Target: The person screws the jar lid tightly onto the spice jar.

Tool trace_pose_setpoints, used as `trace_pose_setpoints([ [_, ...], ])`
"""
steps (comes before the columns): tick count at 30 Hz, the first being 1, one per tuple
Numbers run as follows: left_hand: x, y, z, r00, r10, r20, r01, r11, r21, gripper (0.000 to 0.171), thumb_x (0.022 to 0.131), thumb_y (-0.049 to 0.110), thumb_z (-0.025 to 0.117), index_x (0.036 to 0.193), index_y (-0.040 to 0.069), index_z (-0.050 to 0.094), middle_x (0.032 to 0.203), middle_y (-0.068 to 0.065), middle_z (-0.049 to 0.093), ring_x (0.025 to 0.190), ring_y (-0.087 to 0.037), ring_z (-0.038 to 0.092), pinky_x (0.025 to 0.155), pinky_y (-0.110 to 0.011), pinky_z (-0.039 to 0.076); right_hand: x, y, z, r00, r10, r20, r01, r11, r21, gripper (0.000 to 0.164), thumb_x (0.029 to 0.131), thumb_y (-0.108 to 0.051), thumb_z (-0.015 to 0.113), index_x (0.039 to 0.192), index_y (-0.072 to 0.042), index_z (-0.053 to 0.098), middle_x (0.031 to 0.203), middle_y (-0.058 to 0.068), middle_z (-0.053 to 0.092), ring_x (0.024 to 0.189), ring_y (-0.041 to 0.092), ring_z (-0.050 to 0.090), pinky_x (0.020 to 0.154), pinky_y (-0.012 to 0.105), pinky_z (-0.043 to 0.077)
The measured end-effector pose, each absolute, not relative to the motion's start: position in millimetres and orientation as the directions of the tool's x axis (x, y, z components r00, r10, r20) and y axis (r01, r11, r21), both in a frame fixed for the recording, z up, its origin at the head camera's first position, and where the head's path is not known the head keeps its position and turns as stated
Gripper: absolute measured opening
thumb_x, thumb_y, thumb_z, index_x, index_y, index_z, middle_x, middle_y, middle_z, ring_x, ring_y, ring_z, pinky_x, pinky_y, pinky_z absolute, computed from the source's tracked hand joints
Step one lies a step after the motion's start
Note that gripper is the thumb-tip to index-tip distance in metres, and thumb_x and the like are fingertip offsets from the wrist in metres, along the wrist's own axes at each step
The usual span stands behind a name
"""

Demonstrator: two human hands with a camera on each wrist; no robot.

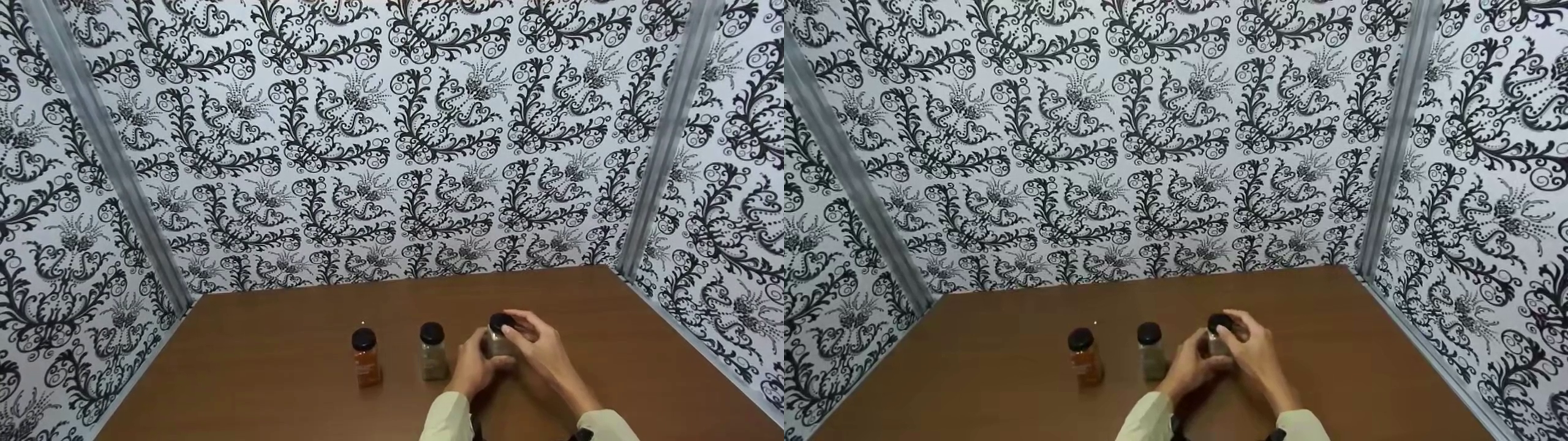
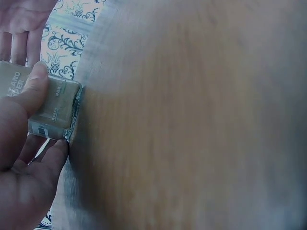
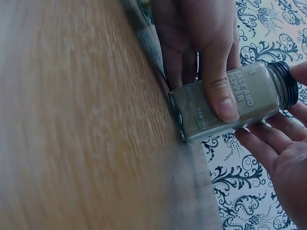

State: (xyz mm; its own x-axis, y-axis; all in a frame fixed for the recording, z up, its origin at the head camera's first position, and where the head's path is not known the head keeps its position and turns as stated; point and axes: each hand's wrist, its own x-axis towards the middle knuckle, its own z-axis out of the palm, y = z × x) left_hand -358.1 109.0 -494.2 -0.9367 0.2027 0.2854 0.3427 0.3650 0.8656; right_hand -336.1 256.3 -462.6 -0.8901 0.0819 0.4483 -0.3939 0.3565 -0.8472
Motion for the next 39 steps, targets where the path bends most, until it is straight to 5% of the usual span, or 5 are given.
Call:
trace_pose_setpoints([
  [8,-356.5,106.8,-495.9,-0.917,0.222,0.33,0.389,0.327,0.861,0.047,0.078,0.024,0.086,0.119,0.019,0.065,0.103,0.003,0.074,0.089,-0.004,0.066,0.078,-0.022,0.052,-335.6,257.0,-463.4,-0.893,0.086,0.441,-0.378,0.387,-0.841,0.036,0.096,-0.014,0.067,0.131,-0.01,0.065,0.127,0.015,0.069,0.109,0.003,0.066,0.09,0.014,0.051],
  [30,-356.4,107.9,-495.0,-0.922,0.223,0.315,0.377,0.342,0.861,0.053,0.077,0.025,0.087,0.125,0.019,0.064,0.113,0.001,0.073,0.098,-0.01,0.066,0.086,-0.028,0.053,-337.5,255.7,-464.8,-0.884,0.103,0.457,-0.404,0.328,-0.854,0.031,0.093,-0.006,0.068,0.123,-0.002,0.067,0.121,0.02,0.071,0.099,-0.003,0.066,0.085,0.014,0.053],
  [39,-357.6,106.9,-494.7,-0.93,0.22,0.295,0.357,0.355,0.864,0.051,0.078,0.028,0.086,0.124,0.02,0.064,0.112,0.004,0.072,0.1,-0.009,0.066,0.088,-0.028,0.053,-337.0,257.4,-463.9,-0.896,0.094,0.434,-0.37,0.383,-0.846,0.035,0.095,-0.012,0.067,0.129,-0.006,0.066,0.127,0.017,0.069,0.108,-0.004,0.063,0.09,0.013,0.05],
])
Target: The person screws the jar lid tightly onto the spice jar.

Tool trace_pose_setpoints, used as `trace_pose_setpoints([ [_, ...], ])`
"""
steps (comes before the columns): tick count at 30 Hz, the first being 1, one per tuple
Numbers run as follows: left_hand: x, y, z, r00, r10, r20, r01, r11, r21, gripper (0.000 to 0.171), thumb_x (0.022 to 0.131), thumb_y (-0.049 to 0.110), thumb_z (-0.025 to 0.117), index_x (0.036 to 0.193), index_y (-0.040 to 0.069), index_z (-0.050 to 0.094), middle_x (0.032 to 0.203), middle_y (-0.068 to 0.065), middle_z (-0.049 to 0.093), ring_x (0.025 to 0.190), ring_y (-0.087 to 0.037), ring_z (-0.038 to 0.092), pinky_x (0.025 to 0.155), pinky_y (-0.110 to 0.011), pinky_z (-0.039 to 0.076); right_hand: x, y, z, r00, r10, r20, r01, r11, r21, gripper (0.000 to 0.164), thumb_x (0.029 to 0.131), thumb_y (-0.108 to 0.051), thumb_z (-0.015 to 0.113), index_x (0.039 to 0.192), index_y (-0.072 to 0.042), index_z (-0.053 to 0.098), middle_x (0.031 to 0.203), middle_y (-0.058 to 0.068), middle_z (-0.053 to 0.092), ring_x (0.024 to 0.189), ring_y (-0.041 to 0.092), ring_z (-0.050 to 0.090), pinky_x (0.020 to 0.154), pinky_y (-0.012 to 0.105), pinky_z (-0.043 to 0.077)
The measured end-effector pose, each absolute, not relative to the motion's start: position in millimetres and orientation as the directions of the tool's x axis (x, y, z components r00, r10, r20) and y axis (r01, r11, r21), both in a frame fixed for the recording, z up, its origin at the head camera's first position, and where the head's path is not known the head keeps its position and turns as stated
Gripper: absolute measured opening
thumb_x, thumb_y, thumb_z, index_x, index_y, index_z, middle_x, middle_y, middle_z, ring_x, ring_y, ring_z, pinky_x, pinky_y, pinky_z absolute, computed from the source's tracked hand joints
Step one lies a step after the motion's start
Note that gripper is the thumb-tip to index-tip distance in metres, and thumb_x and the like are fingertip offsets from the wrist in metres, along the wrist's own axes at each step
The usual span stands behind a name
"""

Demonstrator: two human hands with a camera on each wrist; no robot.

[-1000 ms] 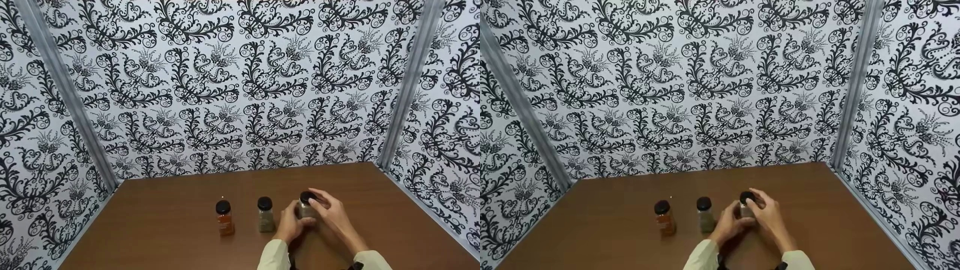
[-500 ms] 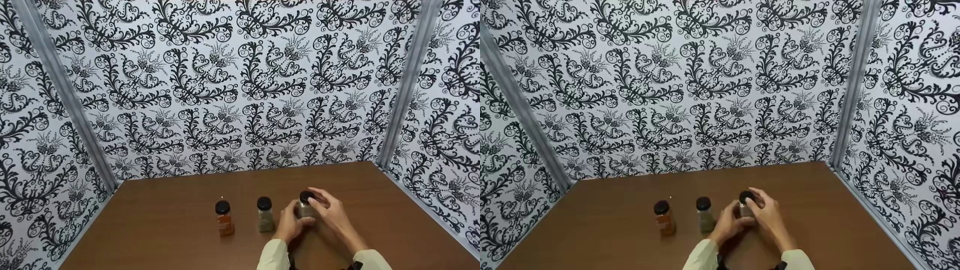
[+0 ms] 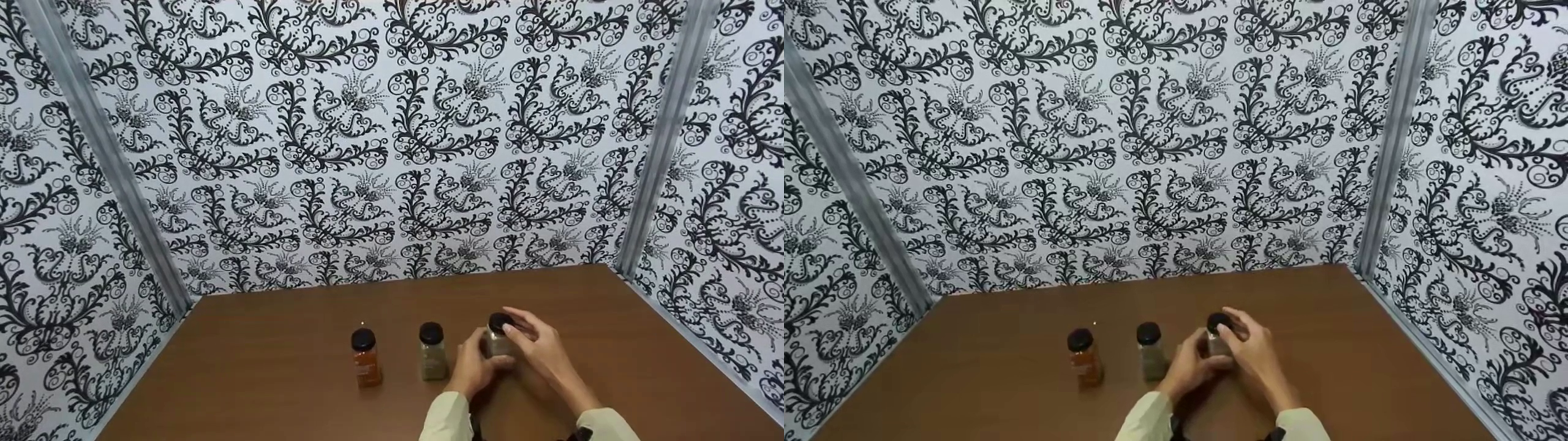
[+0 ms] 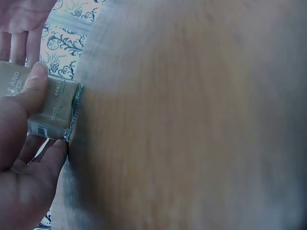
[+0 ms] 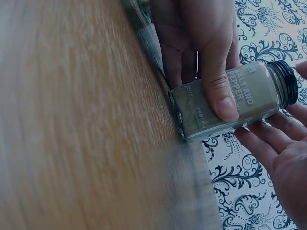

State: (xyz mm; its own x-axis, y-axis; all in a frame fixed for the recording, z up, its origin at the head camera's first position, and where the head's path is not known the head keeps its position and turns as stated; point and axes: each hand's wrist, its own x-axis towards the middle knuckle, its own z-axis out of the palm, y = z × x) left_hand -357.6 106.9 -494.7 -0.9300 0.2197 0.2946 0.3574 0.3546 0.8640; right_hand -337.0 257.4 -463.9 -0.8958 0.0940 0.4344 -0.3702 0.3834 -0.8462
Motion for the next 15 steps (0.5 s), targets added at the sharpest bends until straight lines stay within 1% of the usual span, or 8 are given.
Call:
trace_pose_setpoints([
  [5,-357.7,107.3,-494.5,-0.933,0.215,0.288,0.349,0.353,0.868,0.05,0.078,0.025,0.086,0.123,0.021,0.065,0.112,0.004,0.072,0.099,-0.008,0.066,0.087,-0.027,0.053,-337.4,255.1,-463.3,-0.88,0.105,0.463,-0.404,0.346,-0.847,0.03,0.092,-0.007,0.07,0.122,-0.004,0.069,0.122,0.019,0.071,0.103,-0.004,0.065,0.086,0.012,0.052],
  [8,-357.8,107.9,-494.5,-0.937,0.214,0.276,0.337,0.351,0.873,0.049,0.078,0.024,0.086,0.122,0.022,0.064,0.112,0.004,0.072,0.099,-0.009,0.065,0.087,-0.028,0.053,-337.4,254.1,-463.2,-0.88,0.114,0.462,-0.403,0.336,-0.851,0.029,0.091,-0.007,0.071,0.12,-0.003,0.068,0.12,0.021,0.071,0.102,-0.003,0.066,0.085,0.011,0.052],
  [13,-357.9,108.4,-494.8,-0.939,0.209,0.273,0.333,0.351,0.875,0.048,0.077,0.025,0.086,0.121,0.022,0.065,0.111,0.005,0.072,0.099,-0.009,0.066,0.087,-0.029,0.053,-337.6,254.4,-463.5,-0.893,0.12,0.434,-0.371,0.347,-0.861,0.034,0.092,-0.01,0.071,0.125,-0.003,0.066,0.121,0.021,0.07,0.102,0.0,0.067,0.086,0.012,0.052],
  [15,-358.0,108.6,-494.8,-0.94,0.206,0.273,0.332,0.357,0.873,0.049,0.077,0.026,0.086,0.121,0.022,0.065,0.112,0.004,0.072,0.1,-0.01,0.066,0.088,-0.03,0.053,-337.7,254.8,-463.6,-0.893,0.116,0.434,-0.371,0.355,-0.858,0.035,0.092,-0.01,0.071,0.126,-0.003,0.065,0.122,0.021,0.07,0.103,-0.001,0.066,0.087,0.013,0.052],
])
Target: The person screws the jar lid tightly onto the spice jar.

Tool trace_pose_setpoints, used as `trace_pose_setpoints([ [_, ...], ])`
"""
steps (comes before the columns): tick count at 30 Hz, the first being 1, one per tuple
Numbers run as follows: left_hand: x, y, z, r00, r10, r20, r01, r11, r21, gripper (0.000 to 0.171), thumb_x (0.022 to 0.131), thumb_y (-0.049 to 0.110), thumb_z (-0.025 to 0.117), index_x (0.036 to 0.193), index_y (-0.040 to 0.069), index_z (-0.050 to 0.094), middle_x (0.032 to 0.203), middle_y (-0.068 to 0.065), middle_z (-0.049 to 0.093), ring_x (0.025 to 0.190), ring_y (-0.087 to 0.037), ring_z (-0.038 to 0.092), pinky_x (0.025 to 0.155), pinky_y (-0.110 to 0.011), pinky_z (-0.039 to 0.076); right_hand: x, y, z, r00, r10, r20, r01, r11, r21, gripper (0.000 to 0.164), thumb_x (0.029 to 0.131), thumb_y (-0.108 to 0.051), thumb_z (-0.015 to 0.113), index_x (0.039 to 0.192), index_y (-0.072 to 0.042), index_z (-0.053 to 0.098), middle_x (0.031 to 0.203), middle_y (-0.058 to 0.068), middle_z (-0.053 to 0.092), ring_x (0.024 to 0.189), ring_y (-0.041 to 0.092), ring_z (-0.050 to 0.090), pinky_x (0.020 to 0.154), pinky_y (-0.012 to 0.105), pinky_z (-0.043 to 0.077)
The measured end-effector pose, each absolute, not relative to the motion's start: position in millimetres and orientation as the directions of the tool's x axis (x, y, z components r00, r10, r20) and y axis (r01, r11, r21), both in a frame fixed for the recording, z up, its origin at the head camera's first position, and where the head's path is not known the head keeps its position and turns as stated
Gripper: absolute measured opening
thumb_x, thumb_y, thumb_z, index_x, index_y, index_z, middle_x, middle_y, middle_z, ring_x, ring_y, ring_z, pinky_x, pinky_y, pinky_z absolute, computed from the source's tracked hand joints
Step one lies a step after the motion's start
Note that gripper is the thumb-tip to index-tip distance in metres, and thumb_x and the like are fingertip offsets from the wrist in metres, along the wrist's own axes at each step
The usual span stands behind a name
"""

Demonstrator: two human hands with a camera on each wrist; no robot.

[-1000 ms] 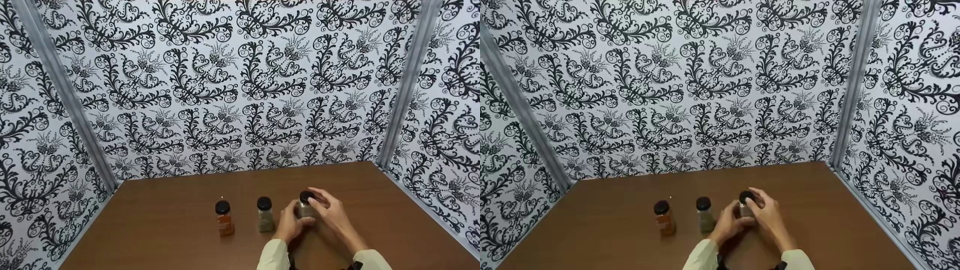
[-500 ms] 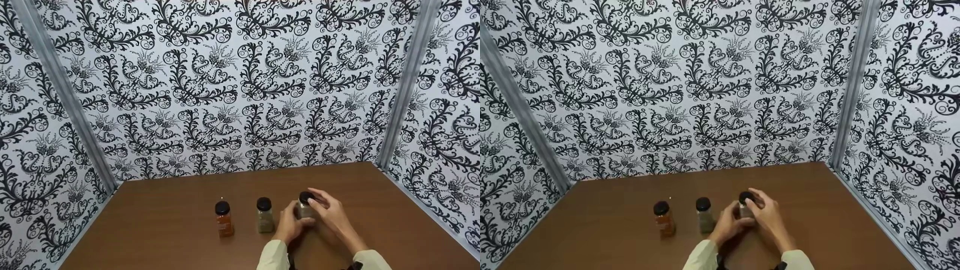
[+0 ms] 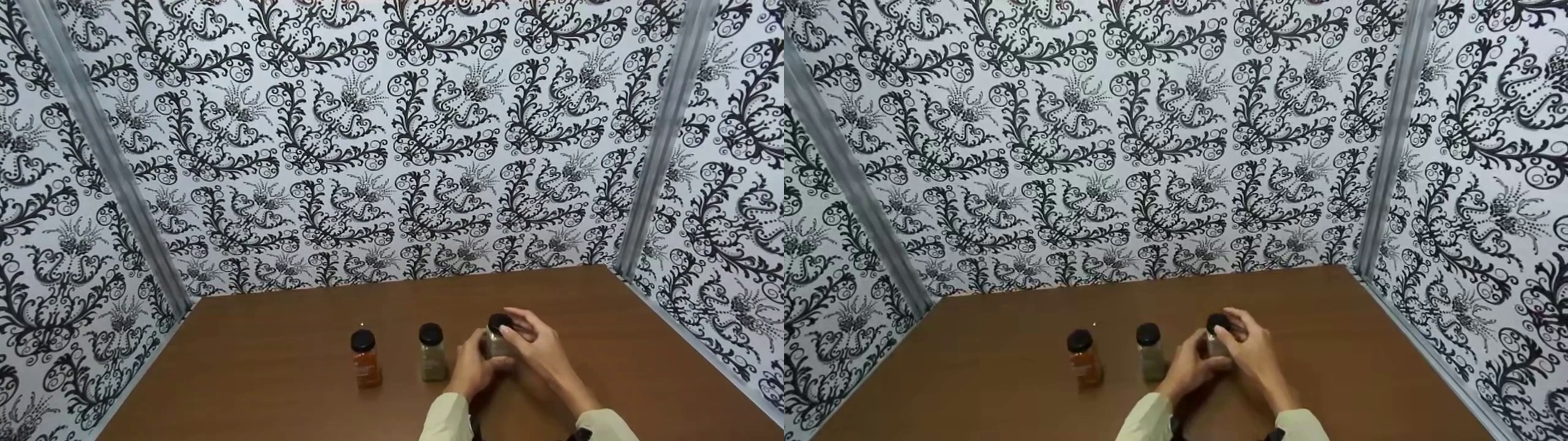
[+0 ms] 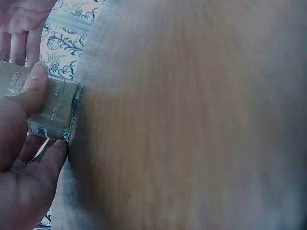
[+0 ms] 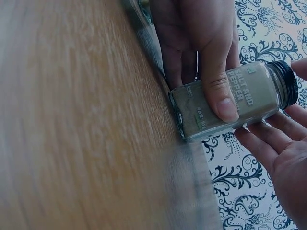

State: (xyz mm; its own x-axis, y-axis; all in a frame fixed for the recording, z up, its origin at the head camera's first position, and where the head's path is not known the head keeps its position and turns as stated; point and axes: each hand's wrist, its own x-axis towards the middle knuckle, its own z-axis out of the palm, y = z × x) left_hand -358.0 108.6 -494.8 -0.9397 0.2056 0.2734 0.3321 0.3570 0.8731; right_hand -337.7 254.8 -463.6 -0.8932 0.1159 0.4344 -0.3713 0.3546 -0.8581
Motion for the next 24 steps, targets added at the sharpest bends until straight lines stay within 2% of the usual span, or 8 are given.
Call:
trace_pose_setpoints([
  [7,-358.2,109.1,-495.7,-0.937,0.203,0.284,0.341,0.366,0.866,0.053,0.078,0.028,0.086,0.125,0.021,0.064,0.117,0.001,0.072,0.105,-0.014,0.067,0.091,-0.032,0.053,-339.5,255.2,-464.5,-0.887,0.116,0.448,-0.386,0.347,-0.855,0.03,0.091,-0.007,0.072,0.12,-0.004,0.068,0.121,0.02,0.071,0.102,-0.004,0.065,0.086,0.012,0.052],
  [14,-358.1,107.4,-497.9,-0.912,0.215,0.349,0.406,0.364,0.838,0.051,0.076,0.028,0.087,0.12,0.018,0.065,0.105,0.001,0.075,0.092,-0.008,0.068,0.08,-0.024,0.053,-336.6,255.8,-462.9,-0.906,0.101,0.41,-0.352,0.358,-0.865,0.035,0.094,-0.014,0.071,0.127,-0.007,0.065,0.126,0.018,0.069,0.112,0.013,0.068,0.089,0.013,0.051],
  [17,-358.0,107.5,-498.2,-0.911,0.211,0.354,0.409,0.362,0.838,0.051,0.076,0.027,0.087,0.121,0.017,0.065,0.107,0.001,0.075,0.094,-0.008,0.068,0.082,-0.024,0.053,-336.0,256.6,-462.9,-0.902,0.09,0.423,-0.363,0.372,-0.854,0.035,0.095,-0.014,0.069,0.129,-0.007,0.065,0.128,0.017,0.068,0.112,0.008,0.067,0.09,0.012,0.05],
  [20,-357.7,108.0,-498.1,-0.912,0.207,0.355,0.408,0.357,0.84,0.051,0.076,0.026,0.087,0.121,0.017,0.065,0.109,0.0,0.075,0.096,-0.009,0.068,0.083,-0.024,0.053,-337.0,257.2,-464.3,-0.889,0.087,0.45,-0.388,0.378,-0.84,0.032,0.094,-0.011,0.069,0.125,-0.005,0.066,0.126,0.017,0.069,0.107,-0.004,0.063,0.089,0.012,0.05],
  [24,-357.8,108.5,-498.2,-0.911,0.205,0.357,0.409,0.349,0.843,0.05,0.076,0.025,0.087,0.12,0.017,0.065,0.11,0.0,0.075,0.097,-0.008,0.068,0.084,-0.024,0.053,-338.5,256.8,-464.9,-0.884,0.092,0.458,-0.396,0.373,-0.839,0.03,0.093,-0.01,0.07,0.122,-0.004,0.067,0.122,0.019,0.07,0.103,-0.005,0.064,0.087,0.012,0.052],
])
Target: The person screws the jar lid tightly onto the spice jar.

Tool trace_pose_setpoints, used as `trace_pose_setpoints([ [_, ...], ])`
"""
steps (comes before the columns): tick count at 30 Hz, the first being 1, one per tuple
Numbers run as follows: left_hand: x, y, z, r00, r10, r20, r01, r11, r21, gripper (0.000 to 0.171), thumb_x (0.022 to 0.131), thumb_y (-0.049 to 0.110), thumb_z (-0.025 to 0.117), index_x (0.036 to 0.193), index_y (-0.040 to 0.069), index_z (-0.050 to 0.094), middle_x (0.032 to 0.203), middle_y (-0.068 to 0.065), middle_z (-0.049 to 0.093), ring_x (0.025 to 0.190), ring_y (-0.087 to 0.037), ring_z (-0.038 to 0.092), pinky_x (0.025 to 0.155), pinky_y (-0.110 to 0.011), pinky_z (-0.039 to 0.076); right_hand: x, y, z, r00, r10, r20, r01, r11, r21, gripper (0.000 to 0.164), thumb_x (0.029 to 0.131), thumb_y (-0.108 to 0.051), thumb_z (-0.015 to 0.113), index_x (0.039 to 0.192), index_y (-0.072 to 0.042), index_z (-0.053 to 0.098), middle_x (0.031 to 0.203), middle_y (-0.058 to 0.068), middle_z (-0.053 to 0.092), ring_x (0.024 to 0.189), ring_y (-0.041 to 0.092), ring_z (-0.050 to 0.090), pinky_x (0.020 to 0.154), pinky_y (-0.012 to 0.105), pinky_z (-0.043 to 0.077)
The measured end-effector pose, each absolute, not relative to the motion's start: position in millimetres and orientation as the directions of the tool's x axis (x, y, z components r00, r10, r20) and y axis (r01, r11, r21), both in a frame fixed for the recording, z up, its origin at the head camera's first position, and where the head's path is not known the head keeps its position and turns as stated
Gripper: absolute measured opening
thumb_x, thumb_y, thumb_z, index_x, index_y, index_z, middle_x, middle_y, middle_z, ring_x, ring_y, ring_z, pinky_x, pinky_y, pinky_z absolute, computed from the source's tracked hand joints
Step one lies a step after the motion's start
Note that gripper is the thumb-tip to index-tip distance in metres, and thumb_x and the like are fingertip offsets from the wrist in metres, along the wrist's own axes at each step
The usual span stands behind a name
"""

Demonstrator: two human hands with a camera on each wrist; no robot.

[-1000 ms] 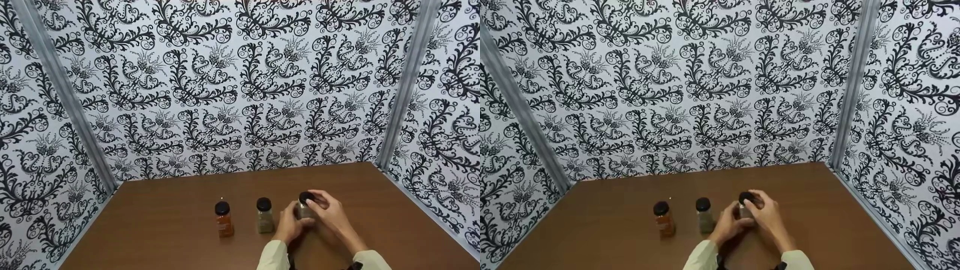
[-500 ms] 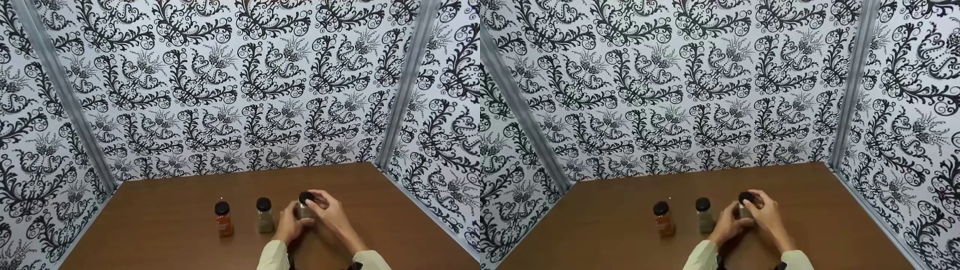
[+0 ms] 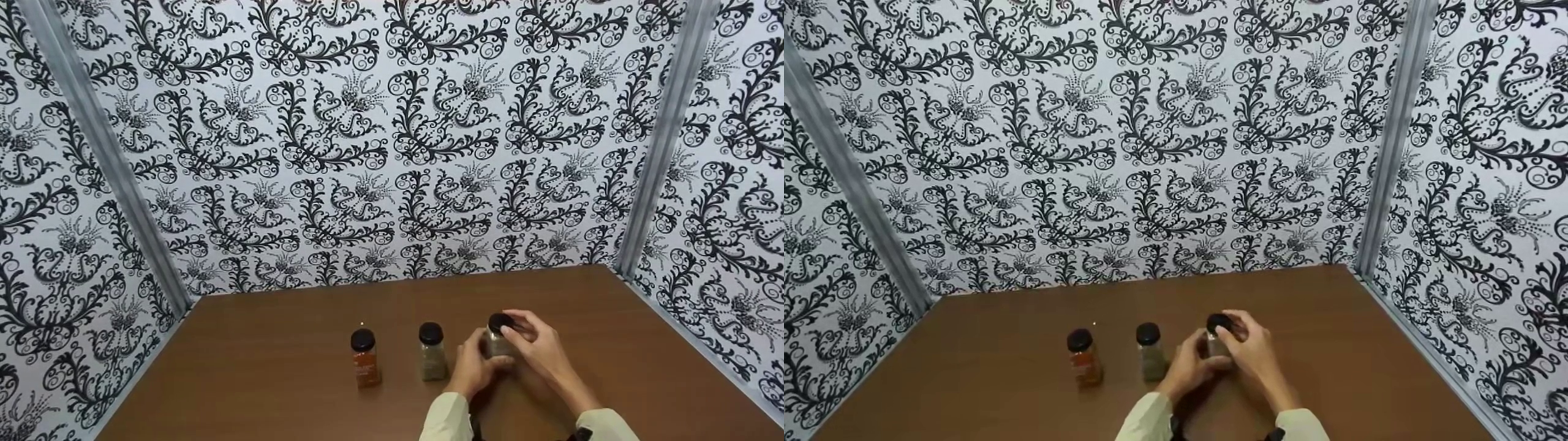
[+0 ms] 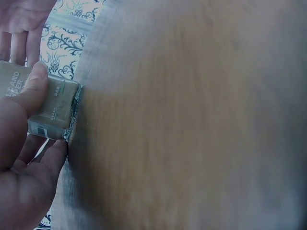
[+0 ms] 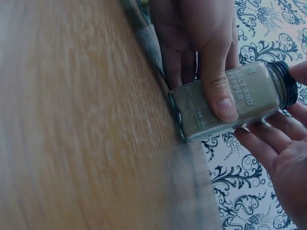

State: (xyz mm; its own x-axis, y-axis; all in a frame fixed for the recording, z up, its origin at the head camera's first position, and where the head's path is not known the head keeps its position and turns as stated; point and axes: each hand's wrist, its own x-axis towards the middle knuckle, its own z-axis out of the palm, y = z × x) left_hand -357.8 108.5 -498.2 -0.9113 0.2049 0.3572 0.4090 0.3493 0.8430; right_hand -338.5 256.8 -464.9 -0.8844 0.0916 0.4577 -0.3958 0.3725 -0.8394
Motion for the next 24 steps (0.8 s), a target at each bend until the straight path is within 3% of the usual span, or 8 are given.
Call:
trace_pose_setpoints([
  [24,-355.7,109.4,-497.7,-0.911,0.195,0.364,0.412,0.355,0.839,0.046,0.076,0.021,0.087,0.117,0.018,0.066,0.103,-0.002,0.076,0.09,-0.006,0.067,0.079,-0.022,0.052,-336.8,257.8,-465.3,-0.89,0.095,0.447,-0.385,0.369,-0.846,0.032,0.095,-0.01,0.067,0.126,-0.004,0.065,0.125,0.019,0.07,0.107,0.001,0.065,0.089,0.014,0.051],
])
